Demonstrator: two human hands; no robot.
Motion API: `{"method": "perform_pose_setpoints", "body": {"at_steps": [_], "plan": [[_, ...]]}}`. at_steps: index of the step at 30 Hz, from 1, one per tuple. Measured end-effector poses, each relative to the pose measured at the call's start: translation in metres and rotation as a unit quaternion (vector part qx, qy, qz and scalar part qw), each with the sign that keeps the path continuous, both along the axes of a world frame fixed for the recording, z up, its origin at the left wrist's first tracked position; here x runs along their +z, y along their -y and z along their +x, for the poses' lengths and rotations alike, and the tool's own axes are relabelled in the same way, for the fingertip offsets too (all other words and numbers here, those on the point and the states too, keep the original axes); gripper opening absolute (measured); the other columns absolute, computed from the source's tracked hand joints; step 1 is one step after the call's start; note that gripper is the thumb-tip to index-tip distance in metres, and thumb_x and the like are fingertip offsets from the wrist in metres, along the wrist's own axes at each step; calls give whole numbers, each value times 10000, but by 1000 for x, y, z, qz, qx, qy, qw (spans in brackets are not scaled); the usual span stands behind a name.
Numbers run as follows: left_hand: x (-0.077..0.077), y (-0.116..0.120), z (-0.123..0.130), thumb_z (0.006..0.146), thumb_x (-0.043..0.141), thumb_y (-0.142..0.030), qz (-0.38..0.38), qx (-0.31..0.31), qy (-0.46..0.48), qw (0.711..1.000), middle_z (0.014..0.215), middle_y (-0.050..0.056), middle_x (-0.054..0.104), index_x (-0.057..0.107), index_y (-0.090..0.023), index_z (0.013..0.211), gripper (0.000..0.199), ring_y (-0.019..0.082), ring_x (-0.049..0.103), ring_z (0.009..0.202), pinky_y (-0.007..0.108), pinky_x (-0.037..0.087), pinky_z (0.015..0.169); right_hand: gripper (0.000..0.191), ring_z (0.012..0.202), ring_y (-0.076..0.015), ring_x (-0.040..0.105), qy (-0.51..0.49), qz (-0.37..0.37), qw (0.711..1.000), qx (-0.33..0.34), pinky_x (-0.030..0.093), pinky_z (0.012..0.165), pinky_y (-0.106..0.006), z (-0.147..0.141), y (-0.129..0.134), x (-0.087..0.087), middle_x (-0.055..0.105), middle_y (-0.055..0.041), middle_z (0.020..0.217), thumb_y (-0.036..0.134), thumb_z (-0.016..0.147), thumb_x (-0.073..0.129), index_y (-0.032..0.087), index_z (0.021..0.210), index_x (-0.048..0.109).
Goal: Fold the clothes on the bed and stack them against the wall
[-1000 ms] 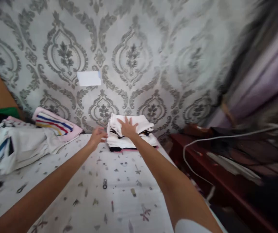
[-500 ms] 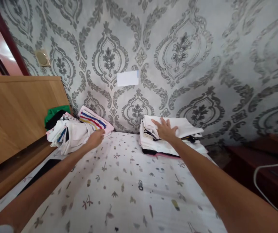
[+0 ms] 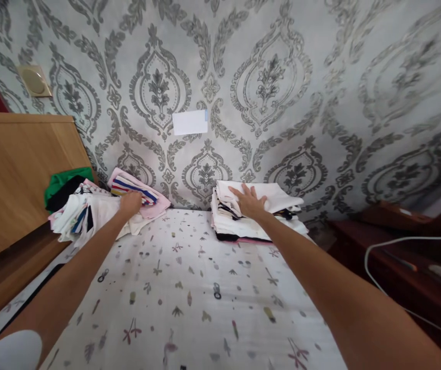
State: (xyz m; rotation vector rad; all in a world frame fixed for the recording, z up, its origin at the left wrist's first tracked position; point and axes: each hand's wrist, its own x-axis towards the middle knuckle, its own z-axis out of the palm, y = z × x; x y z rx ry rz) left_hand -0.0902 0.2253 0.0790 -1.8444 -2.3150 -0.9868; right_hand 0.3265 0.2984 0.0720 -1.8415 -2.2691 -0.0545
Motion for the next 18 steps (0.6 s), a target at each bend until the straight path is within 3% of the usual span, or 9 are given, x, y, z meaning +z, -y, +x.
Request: {"method": "perform_pose_setpoints", "body": {"at_steps": [4,6,8,10,13,16,18], "plan": [[33,25,12,849,552,-206,34,-13,65,997,927,137,713,691,-130,857,159,297,638,1003,376,481,870,522,1490,-450,194,-31,-22,999,4,224,1051,-785,-6,7,24,225,-134,1652,267,1015,377,343,1530,386],[43,56,25,848,581,-308,52,-95,166,980,885,81,714,695,-154,884,195,223,662,872,302,507,774,467,1435,-476,306,-73,13,997,13,228,1060,-775,-15,18,39,364,-203,1573,297,978,489,243,1441,528],[42,95,41,801,650,-399,50,-209,324,921,865,57,701,700,-166,881,251,183,651,786,267,510,701,429,1418,-453,340,-107,73,991,37,233,1109,-713,-26,39,48,412,-246,1522,256,955,511,135,1359,591],[30,135,55,711,747,-410,-12,-266,446,855,800,44,680,707,-164,828,275,155,618,699,248,498,631,418,1434,-381,332,-119,107,984,78,253,1169,-585,-37,72,46,410,-225,1525,206,960,452,98,1338,592],[-1,181,67,619,823,-334,-163,-242,513,807,712,33,662,708,-157,750,248,137,586,627,231,488,564,368,1321,-278,484,-120,59,973,186,375,1137,-404,-48,134,21,574,-112,1386,241,967,445,185,1275,641],[-33,207,71,626,822,-292,-243,-184,554,775,689,36,667,673,-151,724,227,146,609,617,239,502,549,328,1126,-245,617,-167,-29,941,293,489,1016,-375,-51,200,-15,663,-80,1203,342,986,439,230,1165,690],[-47,215,72,653,806,-267,-248,-151,580,761,691,34,671,636,-152,730,219,147,625,608,256,522,568,366,1146,-258,609,-211,-54,921,322,489,1019,-417,-50,242,-37,643,-97,1233,413,998,414,241,1183,679]]}}
